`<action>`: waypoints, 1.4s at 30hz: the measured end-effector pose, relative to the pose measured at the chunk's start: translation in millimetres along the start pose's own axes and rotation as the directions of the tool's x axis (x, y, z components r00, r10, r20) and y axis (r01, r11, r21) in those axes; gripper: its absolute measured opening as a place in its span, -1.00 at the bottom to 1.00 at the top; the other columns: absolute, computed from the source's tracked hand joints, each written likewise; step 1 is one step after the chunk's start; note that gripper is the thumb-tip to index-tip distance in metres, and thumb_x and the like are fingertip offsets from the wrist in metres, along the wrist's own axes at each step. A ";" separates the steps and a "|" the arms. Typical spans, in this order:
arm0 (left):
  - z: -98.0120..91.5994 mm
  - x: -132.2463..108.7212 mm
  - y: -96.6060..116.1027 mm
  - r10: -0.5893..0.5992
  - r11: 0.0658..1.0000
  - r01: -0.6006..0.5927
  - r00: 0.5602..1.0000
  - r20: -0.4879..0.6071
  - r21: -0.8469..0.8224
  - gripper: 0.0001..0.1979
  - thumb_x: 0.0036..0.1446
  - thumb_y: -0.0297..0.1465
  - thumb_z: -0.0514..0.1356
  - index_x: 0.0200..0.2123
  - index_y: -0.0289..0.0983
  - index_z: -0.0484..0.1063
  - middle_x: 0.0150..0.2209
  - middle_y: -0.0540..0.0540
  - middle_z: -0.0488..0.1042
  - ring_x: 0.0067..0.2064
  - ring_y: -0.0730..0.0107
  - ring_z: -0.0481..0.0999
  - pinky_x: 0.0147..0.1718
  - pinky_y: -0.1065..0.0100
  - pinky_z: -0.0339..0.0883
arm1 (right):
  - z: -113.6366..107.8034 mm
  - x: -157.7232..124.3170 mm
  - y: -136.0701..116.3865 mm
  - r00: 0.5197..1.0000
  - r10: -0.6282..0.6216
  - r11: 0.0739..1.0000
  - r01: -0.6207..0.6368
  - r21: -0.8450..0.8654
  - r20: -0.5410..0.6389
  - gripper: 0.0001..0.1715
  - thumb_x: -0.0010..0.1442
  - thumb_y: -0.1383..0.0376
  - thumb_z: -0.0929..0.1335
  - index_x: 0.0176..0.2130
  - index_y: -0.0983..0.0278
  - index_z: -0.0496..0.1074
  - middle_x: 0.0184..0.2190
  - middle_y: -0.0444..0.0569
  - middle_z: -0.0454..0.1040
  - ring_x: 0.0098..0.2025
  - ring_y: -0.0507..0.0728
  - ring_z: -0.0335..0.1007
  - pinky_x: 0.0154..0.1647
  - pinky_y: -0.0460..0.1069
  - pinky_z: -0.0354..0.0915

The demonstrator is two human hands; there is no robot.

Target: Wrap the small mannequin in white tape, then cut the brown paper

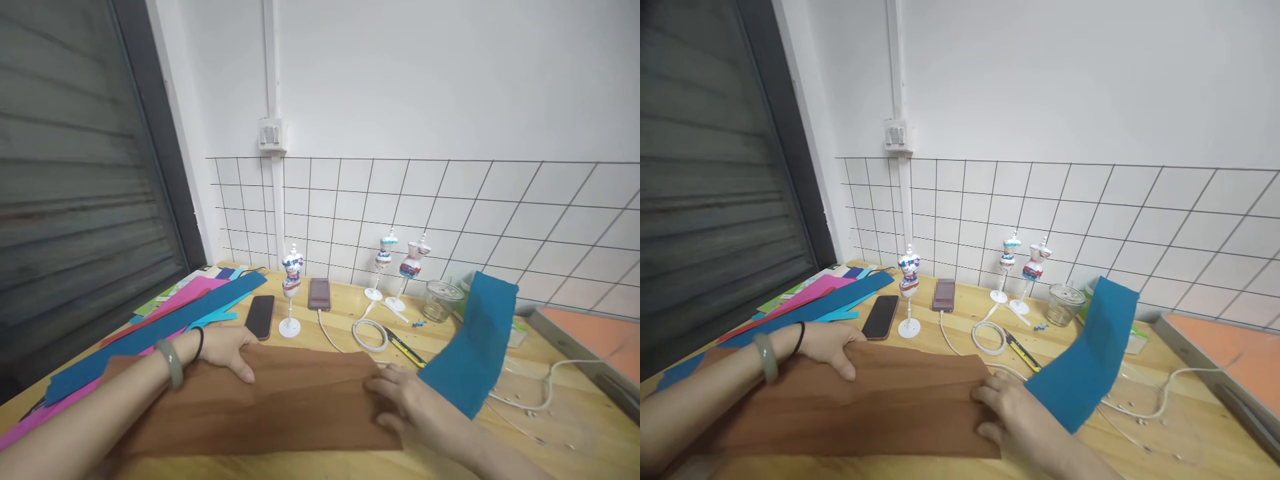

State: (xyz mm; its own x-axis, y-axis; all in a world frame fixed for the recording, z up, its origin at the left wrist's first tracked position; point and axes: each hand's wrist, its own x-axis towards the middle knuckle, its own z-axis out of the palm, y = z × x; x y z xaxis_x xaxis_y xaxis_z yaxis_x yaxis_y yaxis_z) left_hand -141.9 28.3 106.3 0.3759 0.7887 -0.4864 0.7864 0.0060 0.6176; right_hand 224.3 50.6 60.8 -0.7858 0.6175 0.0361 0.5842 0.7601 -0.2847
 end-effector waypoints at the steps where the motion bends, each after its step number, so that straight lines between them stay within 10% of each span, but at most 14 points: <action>1: -6.1 -4.2 -0.8 -0.018 1.000 0.018 1.000 0.016 0.022 -0.60 -0.26 -0.14 0.28 -0.27 -0.11 0.48 -0.25 0.05 0.56 -0.23 0.17 0.51 -0.32 0.33 0.36 | 4.3 0.8 -3.9 1.000 0.005 0.999 -0.006 0.035 0.011 -0.67 -0.03 0.37 0.33 -0.19 0.18 0.37 -0.28 -0.06 0.43 -0.20 0.15 0.30 -0.18 0.04 0.21; 8: -44.7 -3.8 -14.9 -0.174 0.937 0.193 0.980 -0.092 0.290 -0.52 -0.39 -0.02 0.29 -0.35 -0.14 0.50 -0.34 -0.04 0.57 -0.32 0.12 0.50 -0.37 0.23 0.33 | 40.9 10.6 -31.7 0.999 0.033 0.973 -0.036 0.230 0.018 -0.77 -0.04 0.48 0.22 -0.45 0.18 0.36 -0.41 -0.19 0.43 -0.34 -0.02 0.35 -0.32 -0.16 0.18; 16: -67.2 31.6 -21.2 -0.153 0.762 0.361 0.907 -0.391 0.539 -0.38 -0.47 -0.14 0.36 -0.22 -0.22 0.44 -0.24 -0.23 0.48 -0.20 -0.10 0.40 -0.23 0.02 0.23 | 44.9 39.4 -38.4 0.980 0.198 0.940 -0.189 0.283 -0.003 -0.51 -0.04 0.22 0.35 -0.06 0.15 0.31 -0.19 -0.06 0.35 -0.18 0.11 0.32 -0.15 -0.07 0.21; 22: 0.7 27.2 10.6 0.165 0.748 0.236 0.839 -0.519 0.620 -0.65 0.08 -0.27 0.04 -0.05 -0.23 0.28 -0.12 -0.21 0.36 -0.03 0.09 0.26 -0.07 0.14 0.12 | 39.8 39.3 -33.8 0.986 0.167 0.961 -0.163 0.222 0.005 -0.61 -0.06 0.24 0.35 -0.15 0.15 0.39 -0.23 -0.05 0.38 -0.13 0.15 0.27 -0.10 0.00 0.19; 26: 72.3 17.6 15.2 0.325 0.818 -0.079 0.881 -0.344 0.570 -0.44 -0.10 -0.14 0.19 0.01 -0.08 0.20 -0.12 -0.05 0.37 -0.08 0.18 0.27 -0.12 0.22 0.21 | 38.5 34.3 -29.6 0.987 0.156 0.959 -0.159 0.236 0.031 -0.54 -0.05 0.37 0.28 -0.09 0.17 0.36 -0.18 -0.04 0.39 -0.09 0.11 0.28 -0.06 -0.05 0.19; 29: 103.4 16.4 7.3 0.362 0.850 -0.175 0.880 -0.308 0.497 -0.38 -0.09 -0.42 0.16 0.09 -0.07 0.10 -0.05 -0.04 0.34 -0.05 0.19 0.24 -0.04 0.15 0.16 | 36.9 31.1 -28.5 0.992 0.115 0.969 -0.123 0.215 0.052 -0.40 -0.08 0.38 0.28 0.01 0.16 0.28 -0.10 -0.05 0.37 -0.04 0.10 0.26 -0.02 -0.06 0.17; 35: 103.3 22.8 -6.9 0.341 0.880 -0.170 0.876 -0.342 0.443 -0.30 -0.20 -0.68 -0.04 0.06 -0.11 0.16 -0.08 -0.04 0.38 -0.07 0.27 0.27 -0.09 0.24 0.21 | 37.7 31.3 -24.3 0.993 0.121 0.962 -0.119 0.247 0.007 -0.56 0.07 0.39 0.20 -0.04 0.13 0.34 -0.16 -0.09 0.44 -0.10 0.05 0.31 -0.06 -0.10 0.20; 42: 88.2 26.3 -1.6 0.217 0.956 -0.132 0.919 -0.329 0.262 -0.46 -0.10 -0.28 0.19 0.03 -0.09 0.24 -0.05 -0.07 0.37 0.00 0.20 0.28 0.00 0.21 0.16 | 38.6 33.2 -22.1 0.981 0.191 0.904 -0.159 0.396 -0.042 -0.73 0.03 0.34 0.29 -0.21 0.14 0.43 -0.24 -0.12 0.48 -0.17 0.04 0.35 -0.15 -0.13 0.21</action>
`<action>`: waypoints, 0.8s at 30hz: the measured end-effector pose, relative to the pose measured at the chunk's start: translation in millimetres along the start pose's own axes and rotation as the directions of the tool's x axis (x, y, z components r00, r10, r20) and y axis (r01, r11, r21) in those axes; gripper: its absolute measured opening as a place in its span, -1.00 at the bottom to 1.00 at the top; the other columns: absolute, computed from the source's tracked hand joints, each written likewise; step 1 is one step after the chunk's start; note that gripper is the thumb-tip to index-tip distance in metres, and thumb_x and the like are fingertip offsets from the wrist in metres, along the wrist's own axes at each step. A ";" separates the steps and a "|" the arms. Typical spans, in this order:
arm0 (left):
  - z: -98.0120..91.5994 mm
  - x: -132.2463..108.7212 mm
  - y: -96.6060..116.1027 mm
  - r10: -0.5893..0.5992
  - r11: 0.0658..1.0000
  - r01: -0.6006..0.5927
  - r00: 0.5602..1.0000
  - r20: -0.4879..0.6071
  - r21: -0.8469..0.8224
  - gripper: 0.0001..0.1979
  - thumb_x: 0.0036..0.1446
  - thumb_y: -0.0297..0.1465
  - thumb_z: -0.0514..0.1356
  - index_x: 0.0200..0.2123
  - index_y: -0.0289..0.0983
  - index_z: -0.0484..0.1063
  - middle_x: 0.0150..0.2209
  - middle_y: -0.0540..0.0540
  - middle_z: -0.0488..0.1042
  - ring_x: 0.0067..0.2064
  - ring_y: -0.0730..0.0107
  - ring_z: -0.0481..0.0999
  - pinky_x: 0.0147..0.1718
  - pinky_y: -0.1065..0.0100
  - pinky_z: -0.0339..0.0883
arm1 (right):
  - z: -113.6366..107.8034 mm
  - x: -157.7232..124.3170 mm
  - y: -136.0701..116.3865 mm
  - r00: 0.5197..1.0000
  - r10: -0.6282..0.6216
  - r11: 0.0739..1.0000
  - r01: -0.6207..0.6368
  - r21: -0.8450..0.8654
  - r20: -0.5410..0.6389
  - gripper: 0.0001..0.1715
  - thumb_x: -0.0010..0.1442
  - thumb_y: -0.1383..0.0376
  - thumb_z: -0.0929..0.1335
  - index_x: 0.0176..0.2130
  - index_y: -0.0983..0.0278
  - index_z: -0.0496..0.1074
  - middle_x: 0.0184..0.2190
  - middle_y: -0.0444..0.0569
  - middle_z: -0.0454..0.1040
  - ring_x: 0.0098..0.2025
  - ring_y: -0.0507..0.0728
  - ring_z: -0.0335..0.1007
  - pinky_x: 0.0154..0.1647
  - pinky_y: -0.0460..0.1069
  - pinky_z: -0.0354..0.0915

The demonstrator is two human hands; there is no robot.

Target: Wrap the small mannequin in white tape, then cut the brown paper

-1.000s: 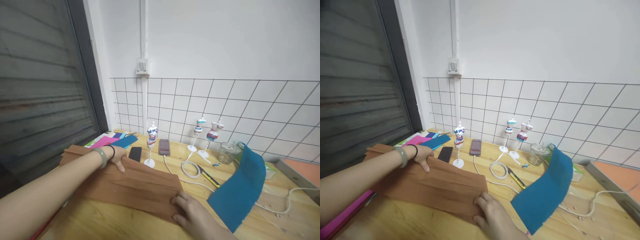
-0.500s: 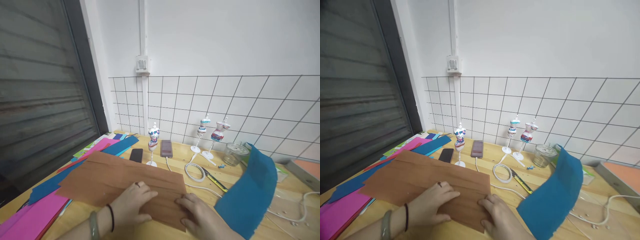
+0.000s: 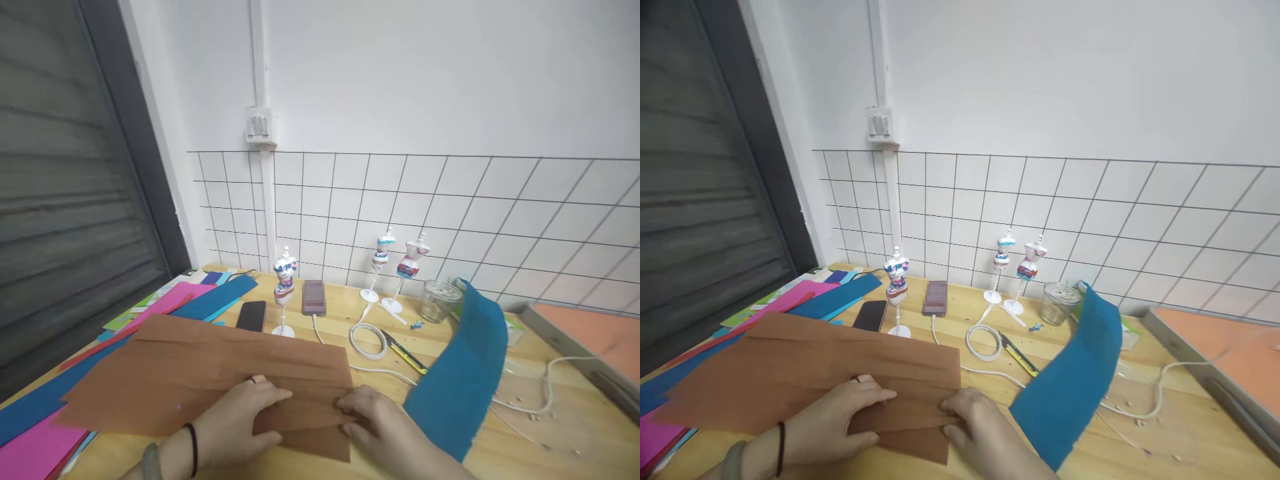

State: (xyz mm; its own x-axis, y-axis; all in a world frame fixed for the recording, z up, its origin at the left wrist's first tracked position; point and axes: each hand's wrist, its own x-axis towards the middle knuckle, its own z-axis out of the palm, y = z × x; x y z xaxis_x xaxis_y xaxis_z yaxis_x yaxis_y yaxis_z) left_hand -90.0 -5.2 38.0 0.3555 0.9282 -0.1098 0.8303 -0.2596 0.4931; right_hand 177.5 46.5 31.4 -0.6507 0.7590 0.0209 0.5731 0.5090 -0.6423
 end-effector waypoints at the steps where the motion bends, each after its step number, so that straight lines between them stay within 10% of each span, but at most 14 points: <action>1: 0.8 3.3 4.1 -0.007 1.000 0.007 1.000 0.012 0.003 -0.44 -0.11 -0.22 0.21 0.03 -0.10 0.25 -0.05 -0.08 0.37 0.00 0.17 0.29 0.00 0.19 0.16 | 1.6 1.0 -1.4 1.000 -0.004 1.000 0.004 -0.009 -0.019 -0.74 0.05 0.36 0.27 -0.24 0.16 0.44 -0.26 -0.12 0.49 -0.19 0.04 0.35 -0.17 -0.14 0.21; 8: 20.2 34.1 31.3 0.030 0.995 -0.028 0.999 -0.017 0.096 -0.59 -0.01 -0.48 0.03 -0.05 -0.16 0.33 -0.11 -0.09 0.45 -0.09 0.19 0.38 -0.10 0.18 0.22 | -6.0 10.1 8.0 0.994 0.023 0.994 -0.034 -0.106 -0.103 -0.69 0.13 0.40 0.14 -0.38 0.18 0.41 -0.42 -0.21 0.52 -0.37 -0.02 0.41 -0.38 -0.20 0.22; 14: 17.8 47.0 34.1 0.038 0.997 -0.038 0.999 -0.004 0.063 -0.74 0.03 -0.48 -0.03 -0.40 -0.18 0.45 -0.34 -0.01 0.51 -0.27 0.36 0.44 -0.27 0.39 0.24 | -54.4 15.9 66.3 0.898 0.227 0.833 -0.380 -0.402 -0.378 -0.72 0.19 0.32 0.15 -0.20 0.34 0.37 -0.28 0.09 0.49 -0.21 0.16 0.39 -0.23 0.04 0.26; 24: 13.5 50.6 26.0 0.022 0.999 -0.025 0.996 0.092 0.022 -0.82 -0.01 -0.40 0.03 -0.41 -0.19 0.44 -0.44 0.04 0.48 -0.40 0.42 0.42 -0.42 0.45 0.19 | -62.7 24.0 94.2 0.908 0.265 0.594 -0.420 -0.686 -0.325 -0.82 0.20 0.31 0.23 -0.26 0.35 0.36 -0.41 -0.11 0.46 -0.36 0.04 0.41 -0.30 0.03 0.34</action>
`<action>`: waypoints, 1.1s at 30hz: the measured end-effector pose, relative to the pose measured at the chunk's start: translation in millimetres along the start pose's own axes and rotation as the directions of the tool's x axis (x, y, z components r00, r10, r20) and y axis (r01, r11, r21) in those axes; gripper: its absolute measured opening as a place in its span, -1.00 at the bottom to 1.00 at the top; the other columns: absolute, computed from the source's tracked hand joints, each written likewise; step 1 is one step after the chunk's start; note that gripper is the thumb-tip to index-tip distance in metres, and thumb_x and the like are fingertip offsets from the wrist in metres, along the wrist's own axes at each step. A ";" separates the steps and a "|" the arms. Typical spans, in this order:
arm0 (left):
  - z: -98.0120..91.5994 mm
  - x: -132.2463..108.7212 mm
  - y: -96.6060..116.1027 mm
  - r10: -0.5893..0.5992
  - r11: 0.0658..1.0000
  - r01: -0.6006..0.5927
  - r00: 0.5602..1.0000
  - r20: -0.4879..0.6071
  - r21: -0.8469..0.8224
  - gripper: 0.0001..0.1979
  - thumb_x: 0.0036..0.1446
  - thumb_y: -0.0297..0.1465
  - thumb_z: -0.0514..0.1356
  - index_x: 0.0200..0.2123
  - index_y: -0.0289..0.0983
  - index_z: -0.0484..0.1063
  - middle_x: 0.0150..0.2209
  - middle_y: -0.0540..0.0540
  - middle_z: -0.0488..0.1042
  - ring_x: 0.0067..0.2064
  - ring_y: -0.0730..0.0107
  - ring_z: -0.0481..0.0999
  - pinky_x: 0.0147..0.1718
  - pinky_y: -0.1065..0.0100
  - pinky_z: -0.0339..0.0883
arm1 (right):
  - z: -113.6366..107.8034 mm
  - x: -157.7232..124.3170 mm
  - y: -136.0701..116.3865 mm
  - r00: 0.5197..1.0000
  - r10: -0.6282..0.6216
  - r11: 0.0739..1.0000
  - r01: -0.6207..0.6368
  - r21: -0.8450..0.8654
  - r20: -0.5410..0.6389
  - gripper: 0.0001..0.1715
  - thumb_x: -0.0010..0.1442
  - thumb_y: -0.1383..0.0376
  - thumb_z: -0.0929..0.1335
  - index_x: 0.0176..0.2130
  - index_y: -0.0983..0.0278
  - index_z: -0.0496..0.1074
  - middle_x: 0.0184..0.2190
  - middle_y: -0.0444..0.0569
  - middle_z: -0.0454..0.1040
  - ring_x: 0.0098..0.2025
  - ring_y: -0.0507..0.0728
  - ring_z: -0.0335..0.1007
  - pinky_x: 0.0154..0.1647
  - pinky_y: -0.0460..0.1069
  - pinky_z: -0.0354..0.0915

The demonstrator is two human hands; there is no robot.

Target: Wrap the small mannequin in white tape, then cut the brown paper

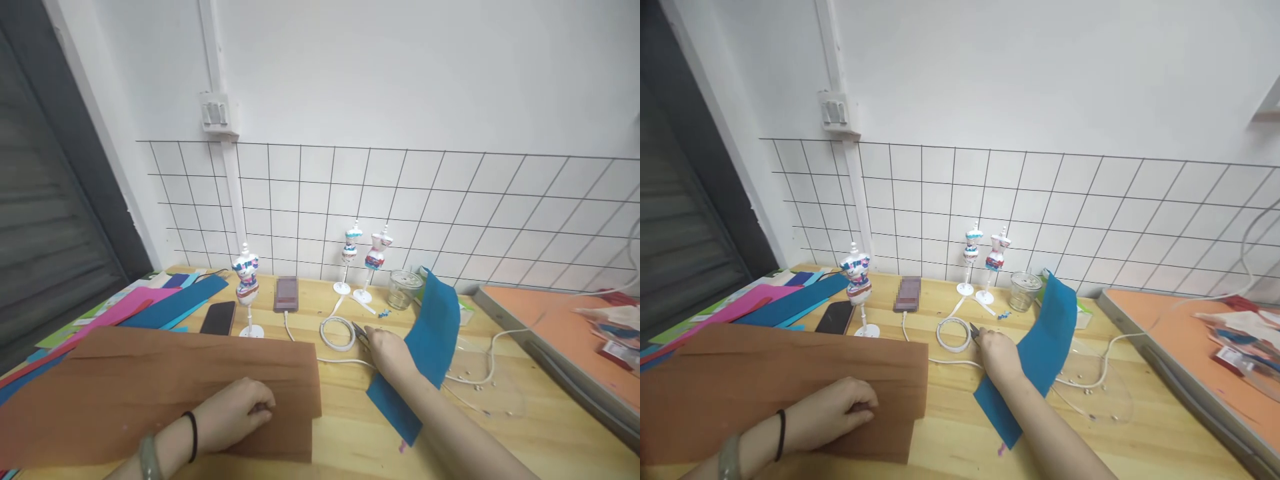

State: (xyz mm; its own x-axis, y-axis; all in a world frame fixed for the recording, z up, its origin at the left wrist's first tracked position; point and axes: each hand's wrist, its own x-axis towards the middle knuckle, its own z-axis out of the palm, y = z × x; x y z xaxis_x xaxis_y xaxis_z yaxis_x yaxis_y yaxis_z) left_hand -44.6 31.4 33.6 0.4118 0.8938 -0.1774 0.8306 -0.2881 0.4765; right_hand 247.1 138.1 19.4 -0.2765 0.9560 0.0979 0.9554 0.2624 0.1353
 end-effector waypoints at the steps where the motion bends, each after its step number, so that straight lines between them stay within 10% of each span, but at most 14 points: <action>1: -0.1 0.6 1.5 -0.002 1.000 0.002 1.000 -0.008 -0.005 -0.82 -0.03 -0.39 0.06 -0.37 -0.18 0.44 -0.42 0.03 0.48 -0.38 0.41 0.42 -0.41 0.45 0.19 | -0.5 0.7 1.7 1.000 -0.012 1.000 0.012 -0.009 -0.003 -0.82 0.20 0.31 0.23 -0.26 0.35 0.36 -0.41 -0.12 0.46 -0.36 0.04 0.41 -0.31 0.02 0.34; 15: 0.5 25.7 12.5 0.171 0.982 -0.174 0.984 0.047 0.074 -0.79 0.05 -0.33 0.03 -0.43 -0.17 0.46 -0.42 0.01 0.52 -0.38 0.37 0.44 -0.43 0.43 0.15 | 5.7 7.1 12.2 0.998 0.054 0.996 -0.055 0.065 0.017 -0.82 0.18 0.37 0.24 -0.21 0.37 0.36 -0.40 -0.09 0.47 -0.35 0.04 0.42 -0.30 0.02 0.33; 21: 2.2 31.4 13.7 0.186 0.980 -0.188 0.982 0.035 0.057 -0.82 -0.01 -0.27 0.13 -0.34 -0.17 0.46 -0.35 -0.02 0.53 -0.32 0.27 0.46 -0.42 0.39 0.16 | -15.4 -11.6 30.9 0.996 0.079 0.975 -0.067 0.212 -0.047 -0.50 0.07 0.56 0.11 0.02 0.47 0.20 -0.12 0.30 0.40 -0.08 0.28 0.33 -0.18 0.09 0.23; 27: 9.3 37.3 5.2 0.197 0.980 -0.197 0.980 0.023 -0.020 -0.78 0.03 -0.23 0.11 -0.30 -0.18 0.46 -0.27 -0.01 0.53 -0.27 0.35 0.46 -0.34 0.44 0.20 | -31.9 -65.9 -9.1 0.973 -0.199 0.779 0.086 0.621 0.114 -0.69 0.24 0.10 0.06 -0.25 0.15 0.25 -0.30 -0.11 0.47 -0.27 0.09 0.40 -0.29 -0.08 0.25; 33: 10.5 37.7 2.7 0.183 0.981 -0.182 0.983 0.025 -0.063 -0.75 0.02 -0.19 0.11 -0.31 -0.17 0.47 -0.29 0.00 0.53 -0.28 0.38 0.46 -0.36 0.46 0.20 | -26.2 -80.5 -33.7 0.923 -0.364 0.758 0.213 0.617 0.129 -0.81 0.17 0.14 0.19 -0.22 0.11 0.28 -0.31 -0.17 0.47 -0.28 0.09 0.38 -0.33 -0.07 0.18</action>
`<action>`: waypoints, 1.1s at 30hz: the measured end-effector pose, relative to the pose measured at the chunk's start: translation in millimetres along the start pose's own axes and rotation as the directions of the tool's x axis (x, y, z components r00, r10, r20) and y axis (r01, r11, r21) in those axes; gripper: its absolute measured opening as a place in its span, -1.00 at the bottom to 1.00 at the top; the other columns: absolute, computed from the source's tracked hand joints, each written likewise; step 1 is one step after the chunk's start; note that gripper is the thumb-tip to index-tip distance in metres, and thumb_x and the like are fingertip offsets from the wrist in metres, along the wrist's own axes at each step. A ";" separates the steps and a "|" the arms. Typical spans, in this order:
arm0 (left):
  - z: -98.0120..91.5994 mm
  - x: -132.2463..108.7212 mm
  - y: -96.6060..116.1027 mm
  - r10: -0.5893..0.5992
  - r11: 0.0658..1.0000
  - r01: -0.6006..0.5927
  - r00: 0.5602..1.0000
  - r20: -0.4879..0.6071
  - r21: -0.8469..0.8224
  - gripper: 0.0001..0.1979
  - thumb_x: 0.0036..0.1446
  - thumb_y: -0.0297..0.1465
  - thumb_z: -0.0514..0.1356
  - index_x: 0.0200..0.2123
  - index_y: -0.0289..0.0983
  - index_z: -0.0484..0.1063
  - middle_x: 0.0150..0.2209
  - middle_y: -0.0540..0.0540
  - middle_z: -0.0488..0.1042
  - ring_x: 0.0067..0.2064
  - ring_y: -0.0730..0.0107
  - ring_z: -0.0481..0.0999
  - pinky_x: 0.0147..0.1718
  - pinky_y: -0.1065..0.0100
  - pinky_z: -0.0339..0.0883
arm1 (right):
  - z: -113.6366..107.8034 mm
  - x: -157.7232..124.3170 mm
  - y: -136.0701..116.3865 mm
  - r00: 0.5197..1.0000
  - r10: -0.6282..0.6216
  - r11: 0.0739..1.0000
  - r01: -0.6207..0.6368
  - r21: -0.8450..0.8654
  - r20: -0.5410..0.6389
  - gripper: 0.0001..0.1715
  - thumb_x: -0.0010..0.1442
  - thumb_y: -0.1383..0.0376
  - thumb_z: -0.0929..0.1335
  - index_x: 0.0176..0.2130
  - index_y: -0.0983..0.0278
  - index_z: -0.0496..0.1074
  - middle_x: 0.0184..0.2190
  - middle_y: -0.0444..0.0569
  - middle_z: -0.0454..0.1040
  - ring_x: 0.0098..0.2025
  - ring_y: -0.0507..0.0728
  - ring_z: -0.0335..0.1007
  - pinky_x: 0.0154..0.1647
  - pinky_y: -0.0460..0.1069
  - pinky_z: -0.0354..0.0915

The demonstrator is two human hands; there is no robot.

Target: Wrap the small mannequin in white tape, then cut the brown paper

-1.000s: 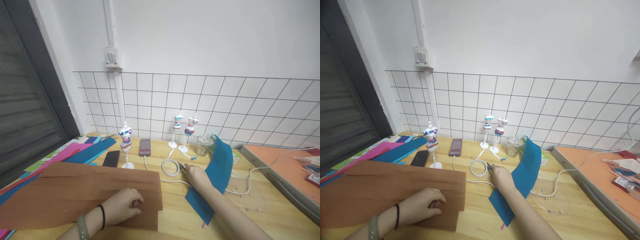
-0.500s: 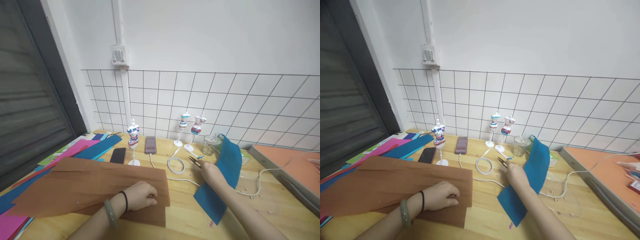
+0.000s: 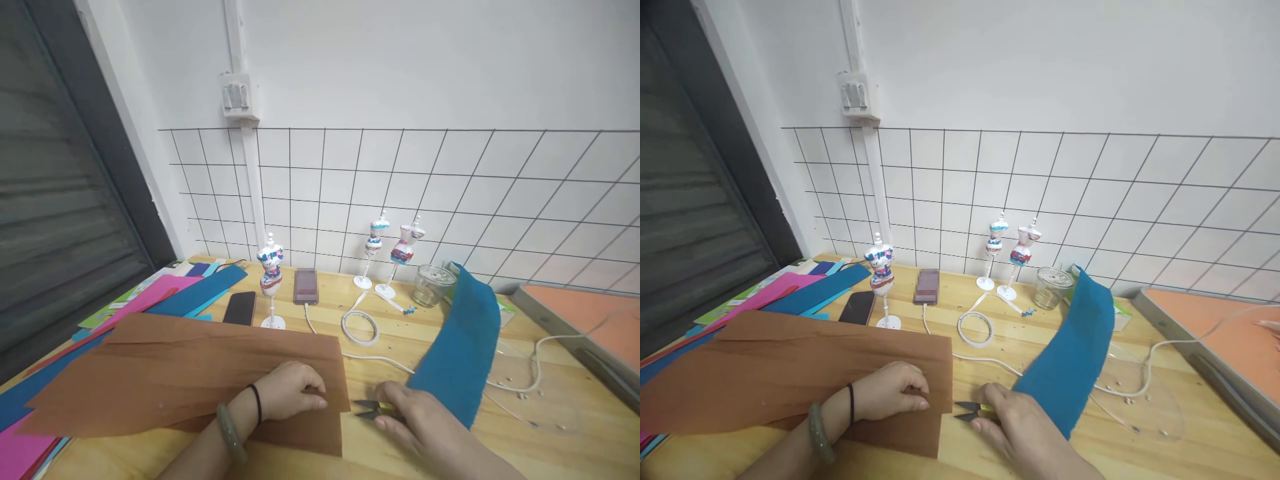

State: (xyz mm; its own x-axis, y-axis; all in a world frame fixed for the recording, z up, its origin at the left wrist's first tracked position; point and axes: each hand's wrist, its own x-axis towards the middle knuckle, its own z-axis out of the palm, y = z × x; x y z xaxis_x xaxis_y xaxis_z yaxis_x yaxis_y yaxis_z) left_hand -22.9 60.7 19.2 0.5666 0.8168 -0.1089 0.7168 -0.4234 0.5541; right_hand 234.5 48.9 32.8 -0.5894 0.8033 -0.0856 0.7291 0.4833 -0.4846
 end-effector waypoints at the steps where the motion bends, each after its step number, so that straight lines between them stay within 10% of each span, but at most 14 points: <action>1: 0.3 0.1 0.2 -0.004 1.000 0.004 1.000 -0.001 -0.003 -0.75 0.02 -0.19 0.11 -0.31 -0.16 0.48 -0.29 0.01 0.53 -0.29 0.39 0.46 -0.37 0.46 0.19 | 1.5 2.1 0.0 1.000 -0.009 1.000 0.009 -0.016 0.000 -0.81 0.17 0.15 0.20 -0.22 0.11 0.29 -0.32 -0.17 0.47 -0.29 0.09 0.38 -0.34 -0.07 0.18; 33: 4.1 8.1 -6.8 -0.067 0.996 0.068 0.998 0.021 -0.052 -0.76 -0.06 -0.16 0.15 -0.40 -0.16 0.50 -0.50 0.07 0.45 -0.46 0.48 0.33 -0.52 0.50 0.06 | 20.8 17.6 2.1 0.992 -0.125 0.983 0.126 -0.136 0.014 -0.76 0.20 0.15 0.17 -0.24 0.18 0.32 -0.39 -0.13 0.49 -0.32 0.10 0.43 -0.37 -0.07 0.19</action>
State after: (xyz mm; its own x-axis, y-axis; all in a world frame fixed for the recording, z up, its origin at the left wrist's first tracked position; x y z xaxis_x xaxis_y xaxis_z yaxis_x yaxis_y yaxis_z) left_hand -21.6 68.6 11.2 0.5258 0.8348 -0.1631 0.7315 -0.3460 0.5875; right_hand 218.4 56.8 12.2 -0.6806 0.7318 -0.0361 0.6896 0.6231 -0.3690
